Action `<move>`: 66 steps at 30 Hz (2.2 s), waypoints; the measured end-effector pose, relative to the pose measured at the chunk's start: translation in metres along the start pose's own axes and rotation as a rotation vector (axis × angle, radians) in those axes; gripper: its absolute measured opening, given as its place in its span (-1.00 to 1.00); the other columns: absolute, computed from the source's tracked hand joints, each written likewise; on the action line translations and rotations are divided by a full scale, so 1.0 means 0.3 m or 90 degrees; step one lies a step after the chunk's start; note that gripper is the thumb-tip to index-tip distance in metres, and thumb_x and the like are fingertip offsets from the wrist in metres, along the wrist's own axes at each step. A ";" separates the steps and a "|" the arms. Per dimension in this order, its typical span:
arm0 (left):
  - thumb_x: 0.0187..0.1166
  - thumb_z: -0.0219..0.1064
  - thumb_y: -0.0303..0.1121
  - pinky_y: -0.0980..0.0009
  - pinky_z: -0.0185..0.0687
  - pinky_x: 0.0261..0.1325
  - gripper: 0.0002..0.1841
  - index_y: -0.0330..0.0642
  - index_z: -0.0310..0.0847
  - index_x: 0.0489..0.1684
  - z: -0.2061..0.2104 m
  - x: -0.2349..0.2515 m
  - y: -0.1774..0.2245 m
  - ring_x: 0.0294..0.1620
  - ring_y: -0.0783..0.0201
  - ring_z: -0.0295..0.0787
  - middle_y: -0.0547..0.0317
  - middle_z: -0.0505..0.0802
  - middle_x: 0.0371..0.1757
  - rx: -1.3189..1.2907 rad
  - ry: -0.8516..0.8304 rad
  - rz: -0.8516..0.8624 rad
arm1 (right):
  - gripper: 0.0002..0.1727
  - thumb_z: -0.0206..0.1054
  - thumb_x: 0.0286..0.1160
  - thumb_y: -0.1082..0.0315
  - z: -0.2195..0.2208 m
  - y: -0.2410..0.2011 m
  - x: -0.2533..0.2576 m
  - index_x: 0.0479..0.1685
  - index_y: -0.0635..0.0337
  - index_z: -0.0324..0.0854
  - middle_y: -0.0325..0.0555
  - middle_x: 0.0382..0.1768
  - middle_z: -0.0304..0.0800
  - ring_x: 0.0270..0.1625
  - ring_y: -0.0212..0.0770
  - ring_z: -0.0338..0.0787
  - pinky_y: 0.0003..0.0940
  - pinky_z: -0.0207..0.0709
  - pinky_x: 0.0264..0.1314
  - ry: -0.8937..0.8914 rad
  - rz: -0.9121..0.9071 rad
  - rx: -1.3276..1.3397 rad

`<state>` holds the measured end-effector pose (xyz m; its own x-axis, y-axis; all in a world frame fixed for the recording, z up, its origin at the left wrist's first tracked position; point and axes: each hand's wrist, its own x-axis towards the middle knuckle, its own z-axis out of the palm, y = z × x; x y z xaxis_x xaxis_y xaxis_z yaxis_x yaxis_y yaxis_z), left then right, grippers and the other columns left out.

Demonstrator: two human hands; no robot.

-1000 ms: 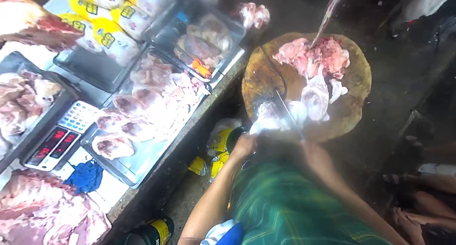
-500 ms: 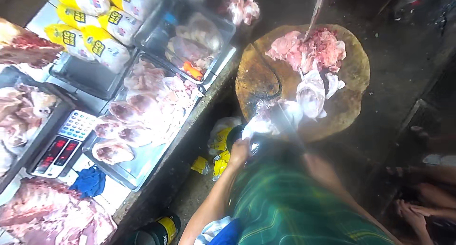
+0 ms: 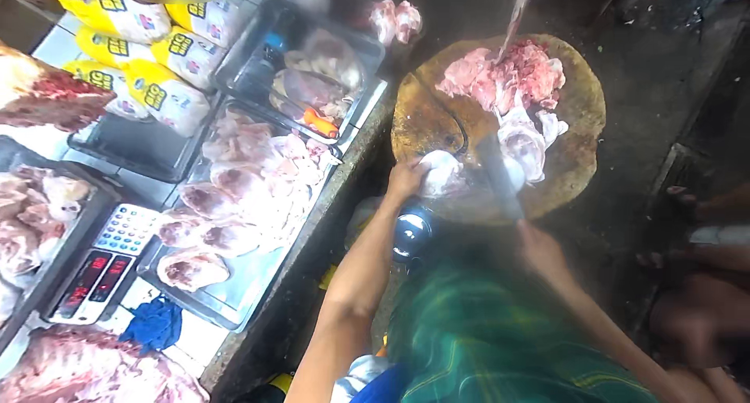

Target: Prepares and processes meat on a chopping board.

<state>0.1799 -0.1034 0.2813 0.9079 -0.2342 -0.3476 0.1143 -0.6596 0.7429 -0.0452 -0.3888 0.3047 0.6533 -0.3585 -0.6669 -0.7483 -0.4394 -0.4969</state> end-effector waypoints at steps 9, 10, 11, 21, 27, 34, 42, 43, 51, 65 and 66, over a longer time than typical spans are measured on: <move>0.58 0.41 -0.22 -0.07 0.62 0.48 -0.56 -0.02 0.65 0.45 0.095 -0.056 0.013 0.45 -0.05 0.67 -0.03 0.73 0.43 0.309 0.001 0.235 | -0.25 -0.20 0.80 -0.35 -0.041 0.049 0.039 0.19 0.20 0.53 -0.12 -0.46 0.65 -0.65 -0.22 0.64 -0.24 0.68 -0.57 -0.119 0.022 0.141; 0.60 0.39 -0.27 -0.10 0.61 0.48 -0.57 -0.07 0.65 0.45 0.089 -0.023 0.007 0.40 -0.07 0.72 -0.07 0.77 0.38 0.300 -0.028 0.254 | -0.25 -0.20 0.80 -0.34 -0.047 0.050 0.045 0.18 0.21 0.53 -0.11 -0.47 0.64 -0.65 -0.22 0.64 -0.24 0.67 -0.57 -0.126 0.017 0.148; 0.64 0.34 -0.29 -0.11 0.61 0.47 -0.61 -0.11 0.68 0.41 0.074 0.005 0.011 0.34 -0.06 0.77 -0.08 0.83 0.28 0.289 -0.039 0.257 | -0.25 -0.19 0.80 -0.34 -0.053 0.055 0.051 0.16 0.21 0.54 -0.12 -0.49 0.63 -0.66 -0.22 0.63 -0.24 0.67 -0.58 -0.133 0.011 0.154; 0.83 0.05 0.00 0.23 0.79 -0.17 -0.53 -0.24 0.71 0.13 0.026 0.008 -0.003 -0.30 0.24 0.83 0.07 0.88 -0.22 -0.262 -0.057 -0.189 | -0.38 0.04 0.76 -0.30 -0.105 0.056 0.029 0.22 0.11 0.51 -0.14 -0.60 0.58 -0.73 -0.19 0.59 -0.22 0.62 -0.69 -0.154 -0.047 0.219; 0.56 0.42 -0.13 -0.16 0.70 0.17 -0.72 -0.13 0.82 -0.02 -0.020 0.028 0.065 -0.03 0.04 0.86 -0.01 0.91 -0.11 0.104 0.025 -0.081 | -0.46 0.07 0.83 -0.15 -0.086 -0.136 0.048 0.18 0.21 0.57 -0.12 -0.48 0.71 -0.70 -0.22 0.63 -0.29 0.65 -0.69 -0.222 -0.077 0.286; 0.55 0.44 -0.04 -0.15 0.71 0.16 -0.71 -0.06 0.87 -0.13 -0.039 -0.037 0.135 -0.04 0.06 0.87 0.07 0.93 -0.15 0.234 0.018 -0.021 | -0.29 0.03 0.70 -0.39 0.043 -0.374 0.205 0.20 0.14 0.55 -0.12 -0.52 0.60 -0.69 -0.21 0.60 -0.24 0.67 -0.61 -0.320 -0.087 0.342; 0.56 0.37 -0.24 -0.14 0.73 0.14 -0.80 -0.10 0.87 -0.14 -0.033 -0.054 0.134 -0.03 0.03 0.89 0.04 0.93 -0.14 0.280 0.048 -0.028 | -0.40 0.00 0.79 -0.27 -0.049 -0.091 0.031 0.03 0.13 0.54 -0.17 -0.59 0.52 -0.75 -0.24 0.52 -0.27 0.59 -0.71 -0.439 -0.019 0.205; 0.56 0.38 -0.22 -0.12 0.73 0.14 -0.81 -0.09 0.87 -0.15 -0.035 -0.068 0.125 -0.05 0.05 0.89 0.07 0.93 -0.15 0.259 0.062 -0.031 | -0.41 0.02 0.78 -0.27 -0.067 -0.072 0.015 0.01 0.13 0.54 -0.18 -0.60 0.51 -0.76 -0.25 0.52 -0.28 0.58 -0.73 -0.433 -0.004 0.205; 0.56 0.39 -0.18 -0.14 0.73 0.10 -0.80 -0.04 0.87 -0.15 -0.017 -0.120 0.157 -0.05 0.05 0.88 0.10 0.93 -0.17 0.272 0.066 -0.061 | -0.37 0.00 0.75 -0.34 0.085 -0.225 0.171 -0.02 0.11 0.55 -0.19 -0.58 0.52 -0.75 -0.29 0.51 -0.34 0.58 -0.71 -0.465 -0.030 0.260; 0.66 0.37 -0.27 0.24 0.83 -0.17 -0.77 -0.20 0.79 0.06 -0.136 -0.406 -0.015 -0.31 0.25 0.88 0.10 0.93 -0.23 -0.124 0.119 -0.255 | -0.49 0.08 0.80 -0.18 -0.199 0.053 0.026 0.14 0.10 0.56 -0.22 -0.62 0.54 -0.77 -0.28 0.53 -0.30 0.57 -0.76 -0.294 -0.076 0.108; 0.67 0.37 -0.26 0.26 0.83 -0.18 -0.77 -0.21 0.79 0.06 -0.133 -0.423 -0.027 -0.33 0.25 0.88 0.09 0.93 -0.24 -0.146 0.119 -0.260 | -0.49 0.09 0.79 -0.18 -0.195 0.048 0.026 0.14 0.11 0.56 -0.22 -0.62 0.53 -0.77 -0.28 0.53 -0.30 0.57 -0.76 -0.273 -0.081 0.126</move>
<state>0.0799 -0.0400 0.3421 0.8252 0.1553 -0.5431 0.5413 -0.4922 0.6817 -0.0442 -0.4461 0.3250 0.6660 0.0774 -0.7419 -0.7003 -0.2777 -0.6576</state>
